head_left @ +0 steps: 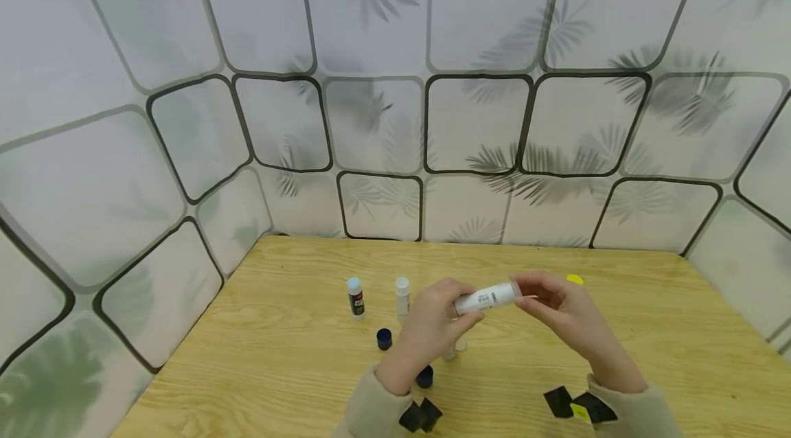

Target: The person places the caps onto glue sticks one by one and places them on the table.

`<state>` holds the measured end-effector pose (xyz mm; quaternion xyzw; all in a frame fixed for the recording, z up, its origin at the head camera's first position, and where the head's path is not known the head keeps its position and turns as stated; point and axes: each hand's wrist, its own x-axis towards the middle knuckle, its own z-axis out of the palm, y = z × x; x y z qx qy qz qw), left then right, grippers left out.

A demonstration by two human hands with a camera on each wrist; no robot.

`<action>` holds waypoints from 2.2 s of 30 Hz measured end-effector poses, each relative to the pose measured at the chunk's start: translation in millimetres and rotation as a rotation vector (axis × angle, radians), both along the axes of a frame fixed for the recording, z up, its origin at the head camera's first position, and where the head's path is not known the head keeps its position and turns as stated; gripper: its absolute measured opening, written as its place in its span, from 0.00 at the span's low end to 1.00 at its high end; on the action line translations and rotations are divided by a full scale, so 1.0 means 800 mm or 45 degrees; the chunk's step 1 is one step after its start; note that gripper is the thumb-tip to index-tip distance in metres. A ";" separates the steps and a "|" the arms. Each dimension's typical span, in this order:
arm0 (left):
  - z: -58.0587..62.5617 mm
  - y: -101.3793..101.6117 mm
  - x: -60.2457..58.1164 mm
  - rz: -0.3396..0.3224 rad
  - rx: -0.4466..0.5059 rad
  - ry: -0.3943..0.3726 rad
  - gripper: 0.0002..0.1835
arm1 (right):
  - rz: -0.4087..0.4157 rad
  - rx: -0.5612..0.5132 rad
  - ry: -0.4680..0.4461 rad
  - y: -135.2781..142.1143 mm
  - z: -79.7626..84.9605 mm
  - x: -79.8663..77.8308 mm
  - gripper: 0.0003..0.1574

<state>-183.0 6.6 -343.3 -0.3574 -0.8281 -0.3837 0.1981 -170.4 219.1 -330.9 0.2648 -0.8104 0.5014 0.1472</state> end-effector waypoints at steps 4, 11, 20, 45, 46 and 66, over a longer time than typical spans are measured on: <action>0.002 -0.003 -0.001 -0.029 0.053 -0.018 0.14 | 0.013 -0.015 0.068 -0.002 -0.002 -0.001 0.16; 0.003 -0.003 0.001 -0.032 0.094 0.030 0.15 | -0.012 -0.004 0.131 -0.005 -0.005 -0.002 0.14; 0.005 -0.007 0.000 -0.039 0.093 0.039 0.15 | -0.004 0.011 0.135 -0.007 -0.008 -0.004 0.13; -0.001 -0.001 -0.004 -0.104 0.185 -0.112 0.14 | 0.206 -0.140 0.270 0.000 -0.007 -0.004 0.23; -0.002 -0.001 -0.004 -0.100 0.181 -0.109 0.13 | 0.190 -0.137 0.258 0.000 -0.007 -0.004 0.23; -0.014 0.014 -0.004 -0.091 0.368 -0.328 0.12 | 0.180 -0.296 0.198 -0.036 0.006 -0.012 0.20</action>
